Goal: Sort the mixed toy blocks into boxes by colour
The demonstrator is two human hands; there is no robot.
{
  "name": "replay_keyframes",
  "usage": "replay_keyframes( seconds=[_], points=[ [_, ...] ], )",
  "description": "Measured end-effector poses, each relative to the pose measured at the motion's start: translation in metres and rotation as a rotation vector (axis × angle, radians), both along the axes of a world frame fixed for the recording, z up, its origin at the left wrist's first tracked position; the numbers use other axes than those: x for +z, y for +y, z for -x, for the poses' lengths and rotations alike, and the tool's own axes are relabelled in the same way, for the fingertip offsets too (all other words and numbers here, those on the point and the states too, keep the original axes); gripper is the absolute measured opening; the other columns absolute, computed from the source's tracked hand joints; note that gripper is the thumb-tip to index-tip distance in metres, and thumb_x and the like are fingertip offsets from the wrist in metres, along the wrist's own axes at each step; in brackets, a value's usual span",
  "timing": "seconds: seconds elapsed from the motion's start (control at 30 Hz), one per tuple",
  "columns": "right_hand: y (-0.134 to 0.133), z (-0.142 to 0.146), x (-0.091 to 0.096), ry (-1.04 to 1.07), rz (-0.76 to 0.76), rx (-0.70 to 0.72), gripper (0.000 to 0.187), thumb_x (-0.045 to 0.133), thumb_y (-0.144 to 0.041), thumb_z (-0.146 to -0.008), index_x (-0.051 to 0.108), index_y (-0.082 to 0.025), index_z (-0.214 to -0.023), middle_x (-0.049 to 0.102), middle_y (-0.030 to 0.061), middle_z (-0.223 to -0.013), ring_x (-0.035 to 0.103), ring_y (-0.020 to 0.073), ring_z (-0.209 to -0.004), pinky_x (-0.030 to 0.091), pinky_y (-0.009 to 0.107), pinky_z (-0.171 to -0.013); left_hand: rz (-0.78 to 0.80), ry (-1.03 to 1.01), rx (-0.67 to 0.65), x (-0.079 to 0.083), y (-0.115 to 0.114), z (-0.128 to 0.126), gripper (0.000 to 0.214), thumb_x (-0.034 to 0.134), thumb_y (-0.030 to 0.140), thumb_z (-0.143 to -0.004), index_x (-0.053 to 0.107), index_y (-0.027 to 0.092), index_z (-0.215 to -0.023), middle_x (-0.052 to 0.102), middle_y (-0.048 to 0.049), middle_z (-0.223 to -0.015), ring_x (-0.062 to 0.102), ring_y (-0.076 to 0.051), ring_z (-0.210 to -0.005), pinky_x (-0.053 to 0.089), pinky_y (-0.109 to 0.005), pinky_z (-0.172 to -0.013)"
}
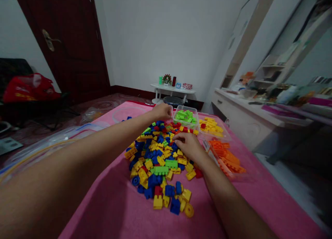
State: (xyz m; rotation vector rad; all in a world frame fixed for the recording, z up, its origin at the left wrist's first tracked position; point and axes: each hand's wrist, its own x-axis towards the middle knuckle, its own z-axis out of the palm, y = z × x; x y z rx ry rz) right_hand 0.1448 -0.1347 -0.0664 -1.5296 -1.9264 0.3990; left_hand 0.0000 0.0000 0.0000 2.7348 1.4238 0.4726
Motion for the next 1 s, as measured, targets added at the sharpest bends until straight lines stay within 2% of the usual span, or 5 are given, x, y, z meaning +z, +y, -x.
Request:
replay_keyframes(
  seconds=[0.17,0.33,0.63,0.83,1.0],
  points=[
    [-0.002,0.004,0.001,-0.067,-0.019,-0.005,0.023,0.053,-0.018,-0.074,0.072,-0.022,-0.087,0.072,0.0027,-0.086,0.065,0.0195,-0.081,0.049,0.029,-0.072,-0.056,0.227,0.151,-0.009,-0.05,0.012,0.05,0.068,0.049,-0.063,0.068,0.011,-0.097,0.066,-0.0204,-0.097,0.061,-0.035,-0.094,0.047,-0.04,-0.078],
    [-0.005,0.006,0.001,-0.104,-0.026,0.03,0.028,0.051,-0.013,-0.072,0.072,-0.022,-0.088,0.072,0.0023,-0.088,0.065,0.0197,-0.084,0.049,0.03,-0.075,-0.02,0.195,0.241,-0.032,-0.078,0.02,0.035,0.062,0.036,-0.075,0.066,0.012,-0.1,0.066,-0.02,-0.101,0.062,-0.033,-0.095,0.048,-0.039,-0.077],
    [-0.007,0.013,0.001,-0.074,-0.176,0.073,0.04,0.046,-0.002,-0.061,0.072,-0.02,-0.085,0.064,0.0045,-0.108,0.058,0.0183,-0.101,0.043,0.031,-0.093,-0.039,-0.063,0.208,-0.048,-0.083,0.035,0.03,0.056,0.028,-0.077,0.064,0.022,-0.105,0.068,-0.0094,-0.101,0.062,-0.025,-0.097,0.046,-0.032,-0.08],
    [-0.006,0.015,-0.003,-0.075,-0.174,0.089,0.029,0.05,-0.015,-0.075,0.072,-0.02,-0.093,0.058,0.0068,-0.121,0.053,0.0208,-0.112,0.038,0.036,-0.099,-0.043,-0.24,0.213,-0.04,-0.079,0.041,0.031,0.045,0.024,-0.084,0.062,0.022,-0.109,0.068,-0.0062,-0.104,0.062,-0.02,-0.094,0.046,-0.028,-0.08],
    [-0.006,0.014,-0.003,-0.074,-0.189,0.096,0.025,0.049,-0.022,-0.081,0.072,-0.02,-0.093,0.059,0.0078,-0.118,0.054,0.0207,-0.11,0.039,0.036,-0.098,-0.014,-0.061,0.066,-0.042,-0.085,0.036,0.028,0.048,0.028,-0.083,0.068,0.026,-0.104,0.068,-0.0073,-0.101,0.063,-0.022,-0.093,0.047,-0.03,-0.079]
  ],
)
